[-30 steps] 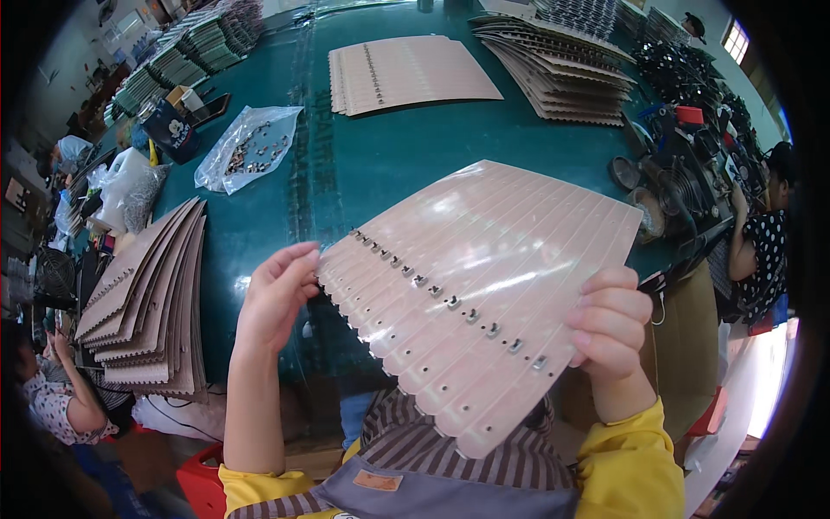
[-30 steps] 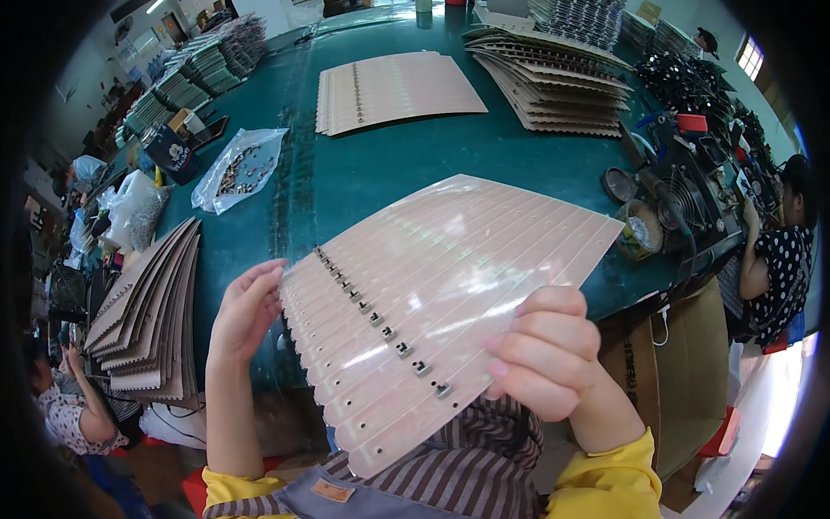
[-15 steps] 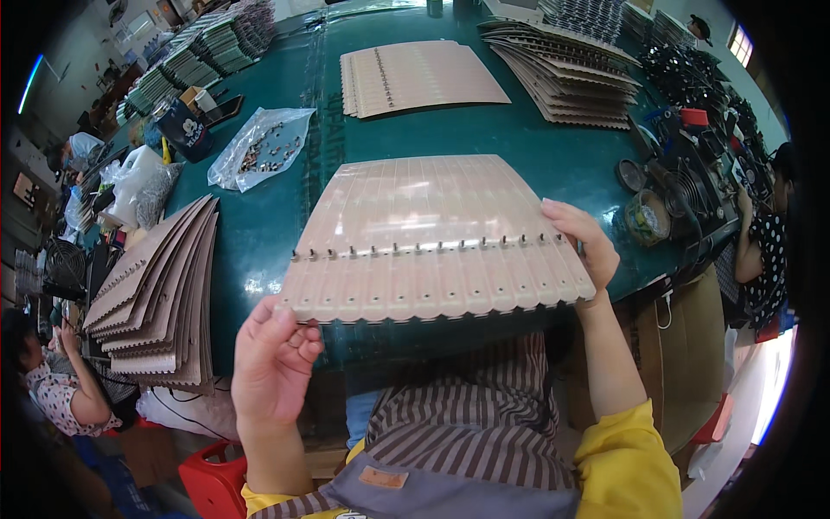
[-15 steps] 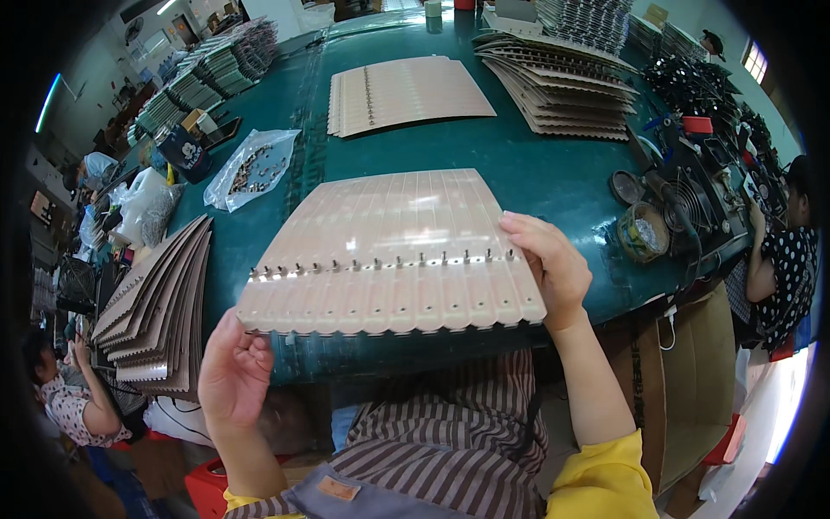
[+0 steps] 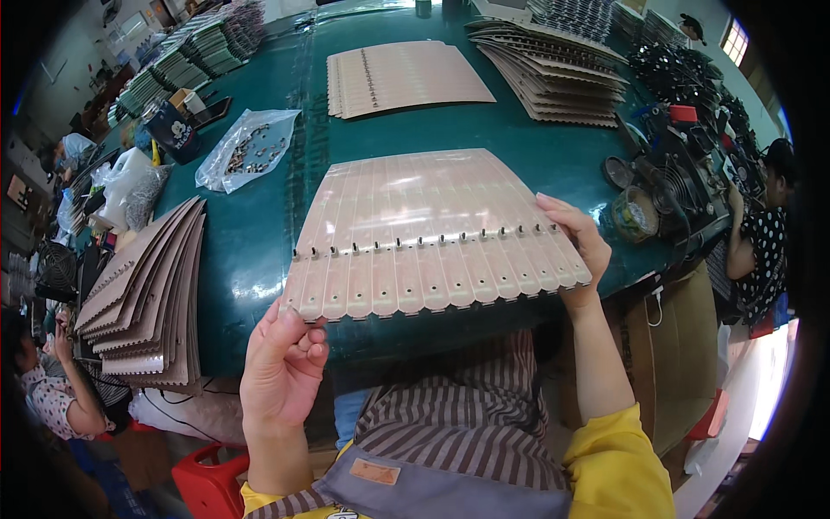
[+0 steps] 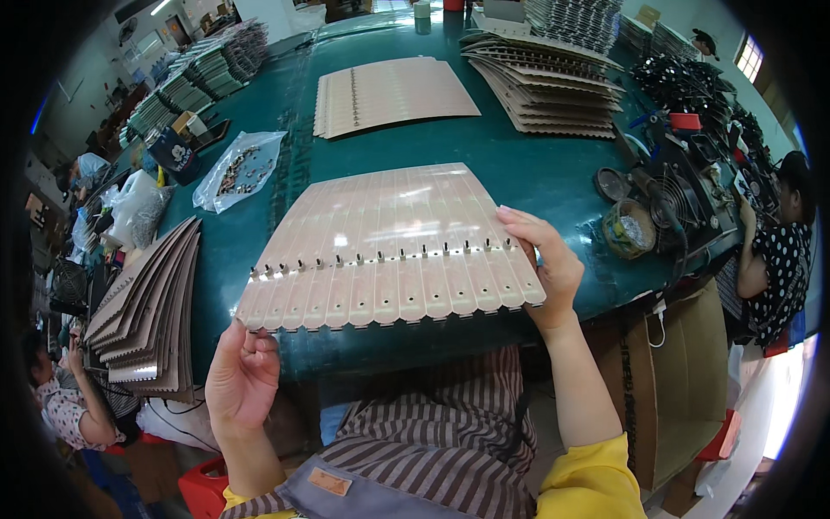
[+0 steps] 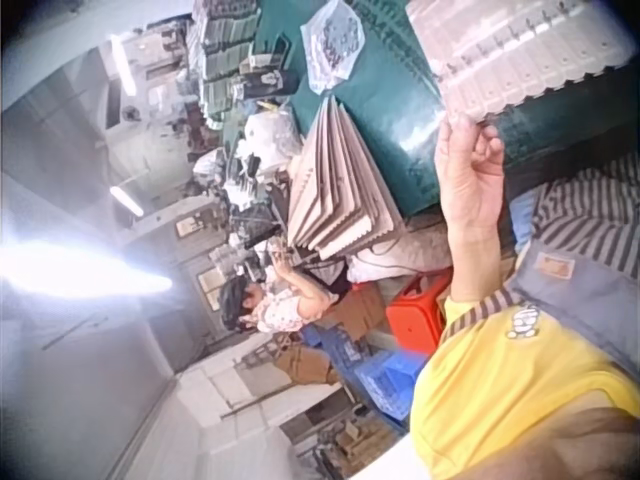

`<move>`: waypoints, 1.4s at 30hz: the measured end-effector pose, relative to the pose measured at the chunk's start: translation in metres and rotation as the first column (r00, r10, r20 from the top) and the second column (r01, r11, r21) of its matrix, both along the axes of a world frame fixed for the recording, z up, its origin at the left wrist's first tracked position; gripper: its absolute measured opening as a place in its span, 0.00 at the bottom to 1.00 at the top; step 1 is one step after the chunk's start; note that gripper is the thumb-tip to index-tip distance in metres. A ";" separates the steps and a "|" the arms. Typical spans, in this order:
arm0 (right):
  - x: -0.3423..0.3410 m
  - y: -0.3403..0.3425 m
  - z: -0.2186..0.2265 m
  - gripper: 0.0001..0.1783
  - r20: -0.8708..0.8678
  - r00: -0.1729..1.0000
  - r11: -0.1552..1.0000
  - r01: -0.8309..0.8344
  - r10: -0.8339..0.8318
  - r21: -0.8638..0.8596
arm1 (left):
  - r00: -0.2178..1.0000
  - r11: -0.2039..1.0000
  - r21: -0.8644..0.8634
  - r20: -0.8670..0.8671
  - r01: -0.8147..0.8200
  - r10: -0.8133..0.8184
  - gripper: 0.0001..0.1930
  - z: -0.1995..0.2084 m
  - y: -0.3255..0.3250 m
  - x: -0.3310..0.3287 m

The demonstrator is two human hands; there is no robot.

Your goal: The person inserts metal connectors into the holes of circuit board panels by hand, solders components onto the LED strips using a soldering iron, and attaches connectors to another panel.

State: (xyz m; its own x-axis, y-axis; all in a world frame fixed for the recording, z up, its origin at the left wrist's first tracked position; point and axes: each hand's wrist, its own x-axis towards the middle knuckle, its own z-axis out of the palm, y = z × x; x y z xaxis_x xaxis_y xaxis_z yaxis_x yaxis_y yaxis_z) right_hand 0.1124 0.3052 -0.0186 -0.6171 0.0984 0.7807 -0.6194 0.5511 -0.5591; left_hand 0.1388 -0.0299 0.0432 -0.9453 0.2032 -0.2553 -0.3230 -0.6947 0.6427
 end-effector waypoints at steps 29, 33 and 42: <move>0.001 0.010 -0.021 0.11 -0.021 0.999 0.999 -0.042 0.042 -0.008 | 0.965 0.987 -0.045 0.224 0.152 -0.139 0.13 0.005 0.052 0.019; 0.010 0.018 0.004 0.11 0.103 0.993 0.983 0.042 -0.061 0.181 | 0.971 0.987 -0.055 0.197 0.151 -0.137 0.13 0.004 0.054 0.017; -0.008 -0.052 0.119 0.08 0.461 0.883 0.958 -0.202 0.088 0.203 | 0.987 0.984 -0.126 0.117 0.125 -0.110 0.15 0.003 0.057 0.019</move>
State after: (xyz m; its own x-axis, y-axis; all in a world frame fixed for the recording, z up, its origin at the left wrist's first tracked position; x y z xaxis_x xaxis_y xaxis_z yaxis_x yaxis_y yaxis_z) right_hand 0.1048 0.2532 0.1002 -0.8954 -0.1731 0.4103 -0.4217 0.6257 -0.6562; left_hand 0.1581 0.0273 0.0460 -0.8817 0.2688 -0.3878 -0.4707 -0.5591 0.6825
